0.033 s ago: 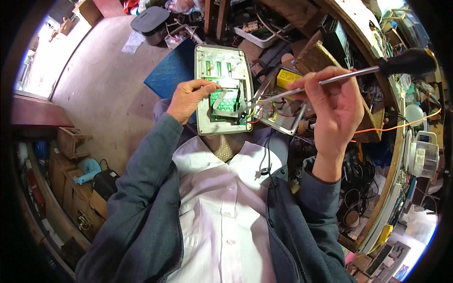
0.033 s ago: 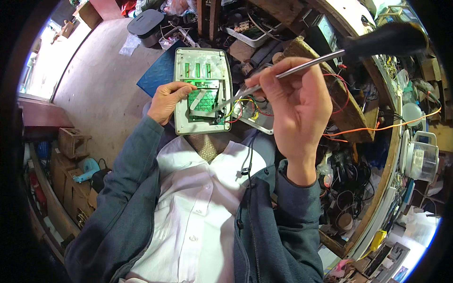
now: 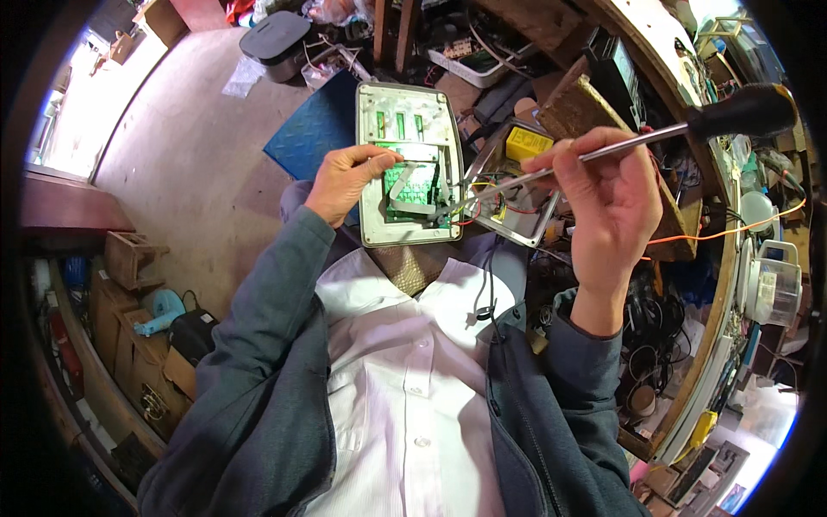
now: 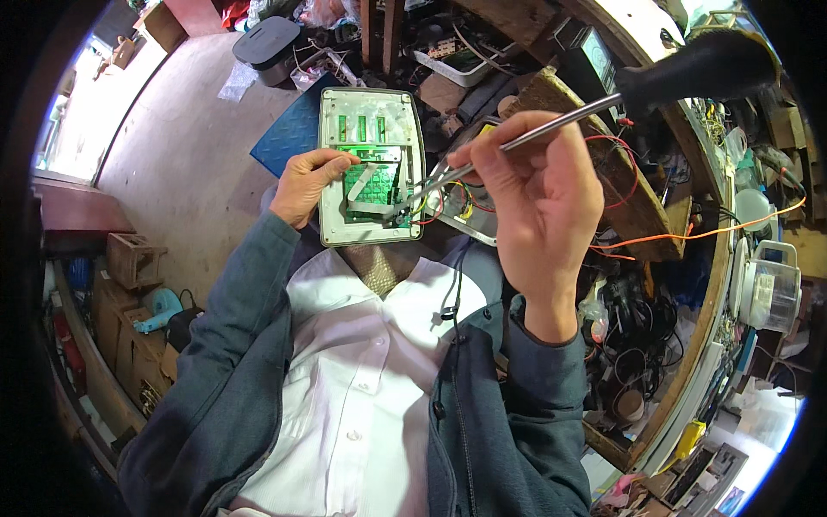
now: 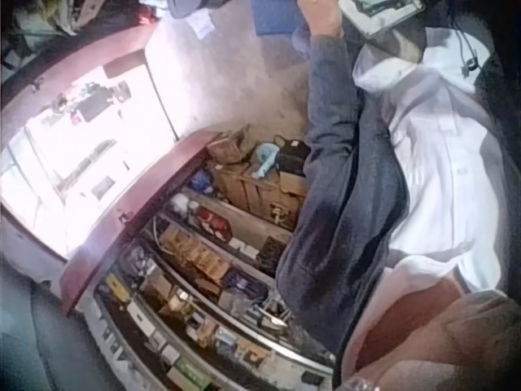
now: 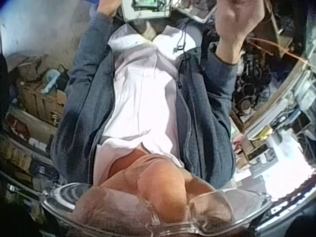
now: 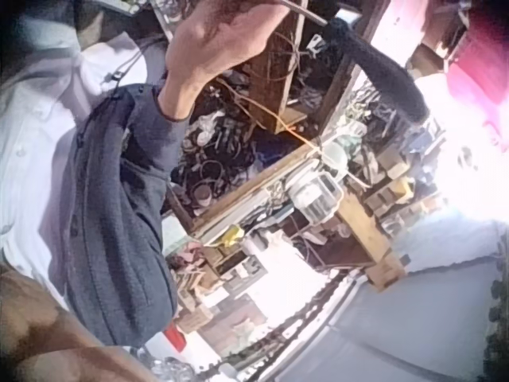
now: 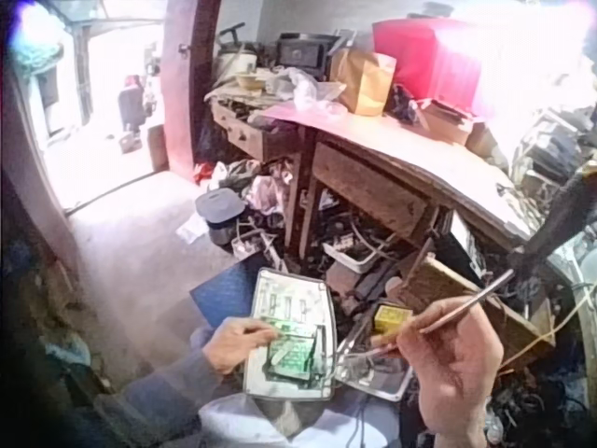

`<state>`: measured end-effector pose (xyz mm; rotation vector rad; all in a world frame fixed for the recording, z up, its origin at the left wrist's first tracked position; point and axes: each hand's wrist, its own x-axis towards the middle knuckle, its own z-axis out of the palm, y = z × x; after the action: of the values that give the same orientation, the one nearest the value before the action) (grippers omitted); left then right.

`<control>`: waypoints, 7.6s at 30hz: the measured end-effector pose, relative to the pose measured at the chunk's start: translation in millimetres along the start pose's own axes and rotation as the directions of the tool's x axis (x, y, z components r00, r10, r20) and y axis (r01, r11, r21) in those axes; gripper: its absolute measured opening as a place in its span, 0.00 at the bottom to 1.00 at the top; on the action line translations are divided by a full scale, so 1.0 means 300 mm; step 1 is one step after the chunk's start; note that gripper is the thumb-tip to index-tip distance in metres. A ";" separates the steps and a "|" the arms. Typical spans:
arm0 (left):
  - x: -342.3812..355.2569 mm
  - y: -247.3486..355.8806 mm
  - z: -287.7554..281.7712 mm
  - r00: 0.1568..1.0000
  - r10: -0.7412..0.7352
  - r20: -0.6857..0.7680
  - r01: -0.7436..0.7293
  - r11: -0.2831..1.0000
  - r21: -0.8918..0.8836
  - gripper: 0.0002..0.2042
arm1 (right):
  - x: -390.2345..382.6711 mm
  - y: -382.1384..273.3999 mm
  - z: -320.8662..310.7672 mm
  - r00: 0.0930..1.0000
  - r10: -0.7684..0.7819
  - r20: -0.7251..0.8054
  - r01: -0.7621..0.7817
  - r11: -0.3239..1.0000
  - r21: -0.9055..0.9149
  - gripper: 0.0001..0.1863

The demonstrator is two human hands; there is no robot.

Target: The person sits on the floor and uses a soldering iron to work on wires inside a small electronic device. They then use a multimeter to test connections on the circuit board and a screwdriver to adjust components.

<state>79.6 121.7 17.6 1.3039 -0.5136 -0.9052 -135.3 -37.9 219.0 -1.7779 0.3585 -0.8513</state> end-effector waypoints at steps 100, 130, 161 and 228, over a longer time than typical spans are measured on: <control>0.006 -0.021 0.001 0.996 -0.064 -0.058 0.059 0.995 -0.081 0.10 | 0.117 -0.139 -0.018 0.912 -0.299 0.281 0.266 0.952 0.153 0.16; -0.001 -0.012 0.007 0.997 -0.068 -0.035 0.064 0.992 -0.108 0.10 | -0.001 -0.040 -0.040 0.985 0.075 0.155 -0.064 0.995 -0.073 0.10; -0.014 0.040 0.038 0.996 -0.065 -0.053 0.069 0.996 0.063 0.13 | 0.079 0.094 -0.002 0.993 -0.002 -0.122 0.023 0.985 0.170 0.06; 0.022 0.011 -0.009 1.000 -0.007 -0.017 0.010 0.979 0.202 0.11 | 0.129 0.479 0.264 0.763 -0.275 0.585 0.480 0.848 -0.227 0.07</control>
<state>86.5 118.0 19.1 1.4966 -0.6001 -0.8656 -30.1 -60.0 89.2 -2.4046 -0.2555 -0.5377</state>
